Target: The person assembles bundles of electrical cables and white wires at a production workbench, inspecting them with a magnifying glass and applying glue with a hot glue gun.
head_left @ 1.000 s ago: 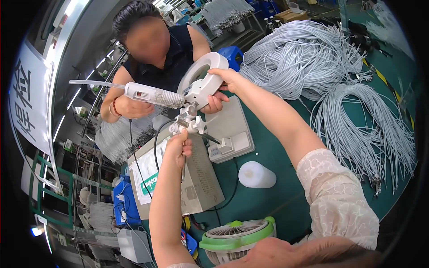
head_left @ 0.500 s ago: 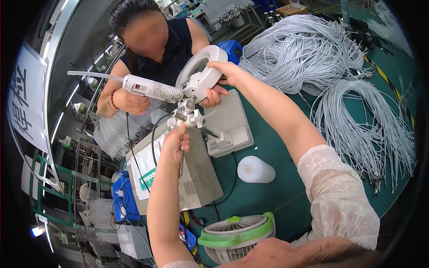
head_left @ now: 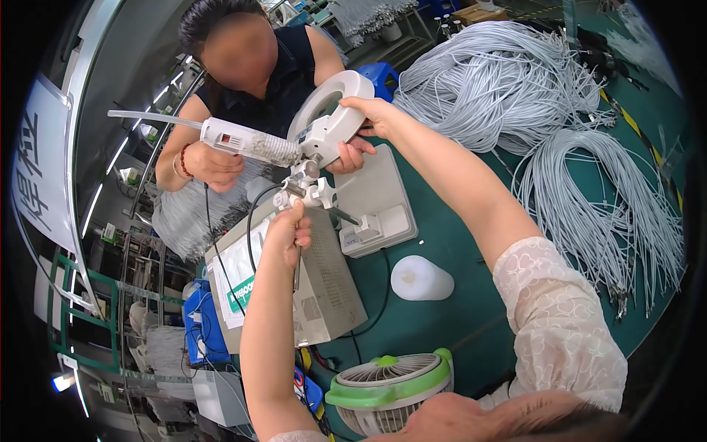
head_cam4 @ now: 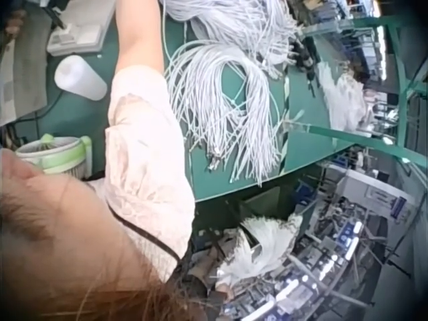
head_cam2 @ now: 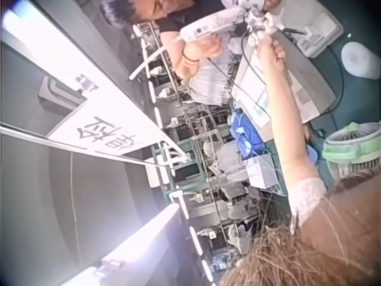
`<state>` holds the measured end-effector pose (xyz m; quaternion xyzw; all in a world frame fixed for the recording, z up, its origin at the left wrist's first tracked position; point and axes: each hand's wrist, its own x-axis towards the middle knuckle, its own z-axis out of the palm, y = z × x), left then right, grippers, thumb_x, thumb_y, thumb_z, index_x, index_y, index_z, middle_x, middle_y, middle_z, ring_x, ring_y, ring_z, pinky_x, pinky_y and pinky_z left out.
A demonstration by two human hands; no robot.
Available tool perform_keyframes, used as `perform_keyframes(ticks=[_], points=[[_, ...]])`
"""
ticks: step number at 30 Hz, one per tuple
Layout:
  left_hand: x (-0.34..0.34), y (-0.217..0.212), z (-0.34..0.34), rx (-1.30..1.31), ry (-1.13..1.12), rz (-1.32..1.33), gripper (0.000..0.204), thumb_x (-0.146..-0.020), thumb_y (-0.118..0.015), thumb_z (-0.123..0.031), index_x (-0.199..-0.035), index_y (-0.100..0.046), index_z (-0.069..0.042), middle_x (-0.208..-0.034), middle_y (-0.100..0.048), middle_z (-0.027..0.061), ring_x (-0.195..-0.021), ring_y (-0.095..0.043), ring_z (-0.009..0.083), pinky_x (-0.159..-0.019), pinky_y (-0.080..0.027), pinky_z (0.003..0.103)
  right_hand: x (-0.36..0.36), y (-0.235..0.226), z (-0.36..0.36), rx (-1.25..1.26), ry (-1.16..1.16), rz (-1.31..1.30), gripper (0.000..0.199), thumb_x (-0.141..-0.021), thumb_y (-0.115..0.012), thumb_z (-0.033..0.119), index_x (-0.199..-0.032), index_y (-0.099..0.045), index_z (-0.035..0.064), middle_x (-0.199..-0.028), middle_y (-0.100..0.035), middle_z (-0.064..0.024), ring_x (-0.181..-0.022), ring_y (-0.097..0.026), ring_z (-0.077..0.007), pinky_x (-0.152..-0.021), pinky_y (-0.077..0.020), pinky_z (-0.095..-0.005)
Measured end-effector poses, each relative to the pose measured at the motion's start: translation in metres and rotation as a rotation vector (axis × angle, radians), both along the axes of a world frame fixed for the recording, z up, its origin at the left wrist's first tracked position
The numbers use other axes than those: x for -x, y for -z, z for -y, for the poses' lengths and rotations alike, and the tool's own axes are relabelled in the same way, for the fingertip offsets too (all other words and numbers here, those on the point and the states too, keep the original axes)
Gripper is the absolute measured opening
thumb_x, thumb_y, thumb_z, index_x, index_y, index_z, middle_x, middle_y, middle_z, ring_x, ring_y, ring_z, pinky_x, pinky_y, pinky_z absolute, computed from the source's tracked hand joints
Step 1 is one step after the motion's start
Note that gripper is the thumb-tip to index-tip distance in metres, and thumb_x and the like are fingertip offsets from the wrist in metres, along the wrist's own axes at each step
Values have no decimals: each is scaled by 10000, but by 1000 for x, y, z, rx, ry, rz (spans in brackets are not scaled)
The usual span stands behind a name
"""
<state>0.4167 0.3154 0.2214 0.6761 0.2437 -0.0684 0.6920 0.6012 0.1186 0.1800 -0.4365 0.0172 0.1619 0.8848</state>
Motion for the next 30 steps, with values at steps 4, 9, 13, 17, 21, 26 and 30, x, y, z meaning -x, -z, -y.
perform_keyframes(ticks=[4,9,13,17,21,26,30], points=[[2,0,-3,37,9,3,207,-834,-569,-246,-764,-425,-115,-569,-415,-15,-417,-293,52,-353,-218,187,3,0,-2,4,-4,9,608,-657,-712,293,-1156,-460,53,-1108,-507,-145,-1033,-457,-289,-862,-333,-430],[1,0,2,21,3,-15,167,-846,-549,-233,-784,-427,-137,-567,-400,-27,-423,-280,42,-357,-212,177,3,0,1,10,-13,52,617,-664,-704,317,-1151,-455,31,-1117,-490,-155,-1051,-436,-286,-869,-332,-425],[3,-2,1,20,-4,-28,159,-848,-544,-230,-786,-430,-138,-570,-401,-26,-424,-280,43,-358,-212,177,5,-2,-1,21,7,28,588,-657,-704,293,-1140,-476,48,-1096,-514,-148,-1030,-461,-290,-849,-338,-427],[0,-2,-1,31,3,-17,194,-839,-559,-231,-762,-423,-115,-570,-414,-12,-422,-292,53,-356,-217,190,6,-4,1,68,7,28,617,-650,-700,314,-1152,-465,43,-1114,-499,-150,-1043,-444,-291,-853,-325,-438],[0,-1,-1,26,5,-9,213,-835,-566,-234,-758,-418,-102,-572,-421,-4,-422,-298,58,-355,-220,196,10,-5,4,91,-4,50,633,-647,-695,330,-1158,-458,42,-1125,-488,-150,-1049,-431,-288,-846,-316,-446],[0,-1,-2,56,15,-18,212,-837,-564,-236,-772,-414,-101,-580,-423,-3,-424,-300,54,-356,-223,195,12,-6,3,89,22,59,622,-649,-689,323,-1156,-461,44,-1113,-495,-149,-1039,-435,-283,-823,-318,-447],[-1,-2,-2,45,23,-23,210,-839,-562,-238,-779,-415,-101,-581,-423,-4,-426,-301,52,-358,-226,194,10,-7,3,97,31,56,618,-650,-687,317,-1155,-461,42,-1107,-499,-151,-1037,-437,-284,-825,-315,-447]])
